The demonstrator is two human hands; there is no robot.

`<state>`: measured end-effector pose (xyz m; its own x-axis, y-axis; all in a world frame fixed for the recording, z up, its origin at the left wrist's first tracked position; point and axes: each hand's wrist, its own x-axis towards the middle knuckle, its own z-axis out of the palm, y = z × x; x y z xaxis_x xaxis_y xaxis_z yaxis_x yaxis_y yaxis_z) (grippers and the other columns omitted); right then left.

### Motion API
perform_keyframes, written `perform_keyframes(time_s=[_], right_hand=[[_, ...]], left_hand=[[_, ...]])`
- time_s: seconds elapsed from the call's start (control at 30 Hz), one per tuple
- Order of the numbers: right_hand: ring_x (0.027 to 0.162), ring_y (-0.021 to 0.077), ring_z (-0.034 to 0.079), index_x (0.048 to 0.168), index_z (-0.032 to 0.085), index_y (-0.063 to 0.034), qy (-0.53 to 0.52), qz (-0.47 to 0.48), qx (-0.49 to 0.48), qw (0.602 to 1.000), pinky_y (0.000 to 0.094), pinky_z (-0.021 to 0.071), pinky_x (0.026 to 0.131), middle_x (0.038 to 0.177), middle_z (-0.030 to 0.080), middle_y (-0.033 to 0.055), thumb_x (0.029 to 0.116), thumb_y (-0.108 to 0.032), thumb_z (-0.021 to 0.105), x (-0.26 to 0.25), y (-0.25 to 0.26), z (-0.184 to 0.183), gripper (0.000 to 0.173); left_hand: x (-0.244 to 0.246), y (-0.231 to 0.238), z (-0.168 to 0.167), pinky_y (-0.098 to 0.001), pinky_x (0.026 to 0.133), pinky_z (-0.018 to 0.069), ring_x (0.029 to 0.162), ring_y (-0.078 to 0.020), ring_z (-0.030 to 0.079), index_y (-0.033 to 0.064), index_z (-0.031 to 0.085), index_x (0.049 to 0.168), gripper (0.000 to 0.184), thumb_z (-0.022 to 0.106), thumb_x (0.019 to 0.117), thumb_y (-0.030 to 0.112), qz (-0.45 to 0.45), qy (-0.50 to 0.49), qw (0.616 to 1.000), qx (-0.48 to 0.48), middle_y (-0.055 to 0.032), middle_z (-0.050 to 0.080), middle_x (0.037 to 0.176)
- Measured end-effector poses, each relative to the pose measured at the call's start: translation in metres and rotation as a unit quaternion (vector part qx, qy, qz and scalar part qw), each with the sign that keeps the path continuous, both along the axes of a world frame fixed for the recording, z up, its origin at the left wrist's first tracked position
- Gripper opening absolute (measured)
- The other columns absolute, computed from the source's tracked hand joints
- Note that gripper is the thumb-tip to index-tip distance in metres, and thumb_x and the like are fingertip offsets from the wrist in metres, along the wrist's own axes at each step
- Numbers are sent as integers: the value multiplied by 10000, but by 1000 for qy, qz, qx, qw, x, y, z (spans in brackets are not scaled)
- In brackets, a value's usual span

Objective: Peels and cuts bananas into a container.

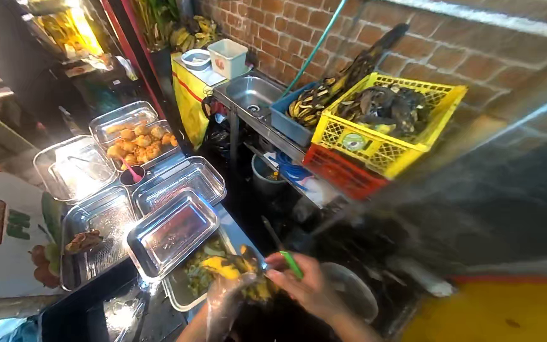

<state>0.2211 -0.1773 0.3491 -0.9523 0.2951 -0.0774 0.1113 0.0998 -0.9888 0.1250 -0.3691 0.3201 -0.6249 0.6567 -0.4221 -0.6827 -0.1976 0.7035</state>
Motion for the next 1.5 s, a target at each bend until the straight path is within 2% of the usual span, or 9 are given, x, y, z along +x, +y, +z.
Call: perform_keyframes(time_s=[0.3,0.47,0.73,0.97,1.03,1.13,1.23,1.37,1.5], right_hand=[[725,34,678,918,793,-126,9,-83,41,996,232,571,631,862,758,-43,855,-204,779,15,17,-7,101],[768,42,659,923,751,-105,59,-88,231,967,230,574,694,850,720,-2,867,-243,755,39,46,-5,149],[937,71,711,1029,745,-106,63,-213,274,936,281,617,826,1044,754,8,945,-283,702,88,96,-13,201],[779,77,703,963,726,-89,57,-302,-26,951,276,598,682,922,757,-8,892,-168,733,126,136,-12,107],[577,105,615,975,699,-48,43,-326,-193,924,268,529,499,785,687,25,932,-150,696,132,144,-11,111],[543,106,522,1012,656,-65,5,-339,-364,867,263,463,488,738,604,26,981,-214,648,141,157,-15,152],[572,109,577,1025,683,-54,21,-360,-246,900,262,502,499,805,661,33,965,-191,675,153,173,-21,149],[859,95,709,1038,696,-96,68,-323,2,944,296,606,749,991,753,-2,949,-206,690,164,188,-26,141],[622,80,613,1034,684,-88,54,-317,-61,945,248,528,535,835,680,-1,963,-209,677,164,203,-18,141]], left_hand=[[-1,28,-4,-434,721,625,812,-255,722,-12,624,1121,378,766,841,198,-95,-40,995,7,-170,717,929],[6,78,-5,-413,797,628,896,-252,724,-35,529,1283,643,855,814,259,-106,63,991,-53,-176,713,1018],[25,164,1,-448,777,631,872,-276,723,-33,529,1267,527,785,854,170,-186,43,981,-26,-198,706,1000],[47,210,-13,-435,789,626,886,-252,730,13,540,1258,597,858,767,136,-254,-9,966,48,-165,720,1015],[51,220,-18,-422,795,623,883,-227,733,42,578,1217,536,852,766,133,-277,-35,957,80,-139,731,1001],[58,238,-24,-419,820,616,905,-219,735,74,606,1212,481,836,794,136,-319,-58,940,106,-126,739,1011],[68,261,-23,-427,814,616,917,-237,725,30,554,1261,596,865,771,166,-311,0,949,57,-147,722,1035],[82,287,-24,-430,881,617,1030,-269,704,-37,477,1368,823,929,709,162,-290,141,945,-51,-184,692,1159],[87,294,-25,-411,806,621,933,-256,717,-43,489,1298,713,886,723,97,-279,121,952,-36,-188,701,1061]])
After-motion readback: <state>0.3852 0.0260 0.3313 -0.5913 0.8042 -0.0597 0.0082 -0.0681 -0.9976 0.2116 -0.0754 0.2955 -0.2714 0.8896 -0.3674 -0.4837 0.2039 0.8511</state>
